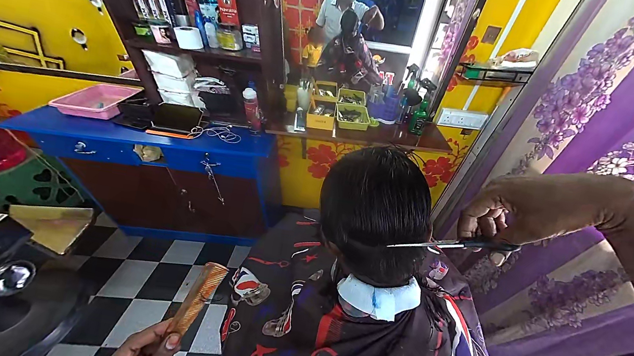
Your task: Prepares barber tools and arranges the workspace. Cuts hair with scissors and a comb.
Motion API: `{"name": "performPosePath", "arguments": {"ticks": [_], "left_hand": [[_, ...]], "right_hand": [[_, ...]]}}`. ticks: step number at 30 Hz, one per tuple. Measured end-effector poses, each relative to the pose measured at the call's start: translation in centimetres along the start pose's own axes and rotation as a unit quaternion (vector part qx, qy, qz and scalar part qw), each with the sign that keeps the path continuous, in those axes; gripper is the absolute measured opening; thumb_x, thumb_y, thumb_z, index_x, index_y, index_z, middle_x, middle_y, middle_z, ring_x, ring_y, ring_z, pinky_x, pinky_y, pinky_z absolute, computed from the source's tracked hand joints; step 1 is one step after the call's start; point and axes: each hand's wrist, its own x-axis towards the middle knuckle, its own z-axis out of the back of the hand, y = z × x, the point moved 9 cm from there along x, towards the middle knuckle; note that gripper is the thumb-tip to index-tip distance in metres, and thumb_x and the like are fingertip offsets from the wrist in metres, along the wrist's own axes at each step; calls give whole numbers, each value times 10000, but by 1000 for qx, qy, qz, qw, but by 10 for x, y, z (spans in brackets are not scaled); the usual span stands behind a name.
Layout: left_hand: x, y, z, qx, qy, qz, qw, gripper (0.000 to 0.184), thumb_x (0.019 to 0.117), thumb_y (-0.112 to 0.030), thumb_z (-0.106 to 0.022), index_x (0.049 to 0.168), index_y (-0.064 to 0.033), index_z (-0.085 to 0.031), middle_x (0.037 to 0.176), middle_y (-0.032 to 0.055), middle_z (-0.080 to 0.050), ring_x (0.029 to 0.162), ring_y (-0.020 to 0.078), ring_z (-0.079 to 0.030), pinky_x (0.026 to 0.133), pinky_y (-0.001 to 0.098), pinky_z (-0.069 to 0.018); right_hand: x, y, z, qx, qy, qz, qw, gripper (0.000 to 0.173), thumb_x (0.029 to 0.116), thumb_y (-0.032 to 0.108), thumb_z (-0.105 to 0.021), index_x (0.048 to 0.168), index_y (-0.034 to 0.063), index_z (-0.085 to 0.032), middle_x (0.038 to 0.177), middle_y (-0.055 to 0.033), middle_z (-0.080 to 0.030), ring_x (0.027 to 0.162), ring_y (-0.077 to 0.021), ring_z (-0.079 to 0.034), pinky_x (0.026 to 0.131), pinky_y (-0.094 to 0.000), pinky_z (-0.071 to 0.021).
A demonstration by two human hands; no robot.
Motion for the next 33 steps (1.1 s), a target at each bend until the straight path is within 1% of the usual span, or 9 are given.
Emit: {"name": "performPosePath", "arguments": {"ticks": [4,7,9,11,19,24,27,31,33], "left_hand": [[2,2,-1,-2,9,-7,1000,161,972,3,-617,1124,11,-668,951,-59,-703,818,23,-658,743,204,-565],[4,1,-3,-12,14,-10,1000,155,970,5,-622,1113,1,-681,962,-48,-710,819,31,-658,739,208,-566],[5,0,-5,-16,18,-12,1000,160,972,3,-619,1116,-10,-686,963,-54,-710,816,28,-658,736,203,-564],[6,-1,-7,-17,21,-13,1000,161,969,1,-628,1117,-13,-688,960,-62,-709,819,24,-659,744,200,-564],[9,3,-9,-34,30,-4,999,167,971,-3,-627,1129,-5,-681,957,-67,-710,816,17,-653,746,199,-559],[14,9,-9,-41,39,0,998,167,972,-5,-628,1130,0,-686,965,-47,-706,818,28,-649,744,209,-559],[17,14,-10,-55,50,6,997,168,973,3,-624,1128,0,-690,973,-35,-701,822,37,-644,750,211,-556],[23,20,-9,-67,55,7,996,161,966,-4,-638,1116,-8,-696,963,-41,-703,815,35,-645,742,209,-556],[26,24,-8,-73,61,7,995,162,965,0,-634,1116,-5,-693,966,-42,-703,815,35,-644,746,209,-556]], "right_hand": [[0,-11,0,-2,-10,15,1000,108,872,80,-790,974,111,-774,798,4,-722,683,-60,-654,605,-197,-507],[4,-30,-1,-23,-13,145,989,259,866,202,-792,1121,165,-766,913,28,-744,764,-49,-687,630,-206,-568],[3,-15,-4,3,1,62,998,272,842,113,-831,1105,111,-760,944,-19,-748,827,-114,-705,743,-264,-582],[4,0,-5,1,-4,-2,1000,260,830,73,-834,1079,100,-764,940,-13,-746,847,-107,-700,790,-254,-568],[2,8,-8,-8,-25,-6,1000,122,867,94,-790,984,112,-758,799,11,-708,710,-64,-649,647,-211,-509],[-2,14,-14,-14,-15,-40,999,262,835,149,-847,1076,110,-752,901,-3,-737,824,-108,-700,772,-269,-575],[-2,22,-16,-25,-29,-46,998,220,840,184,-848,1037,134,-763,846,17,-729,757,-84,-690,704,-246,-576],[-7,27,-17,-61,-56,-60,995,164,845,268,-836,955,170,-763,739,55,-677,640,-41,-611,587,-227,-497],[-10,35,-18,-62,-74,-66,993,136,827,202,-842,925,157,-759,742,47,-689,647,-57,-632,589,-236,-516]]}}
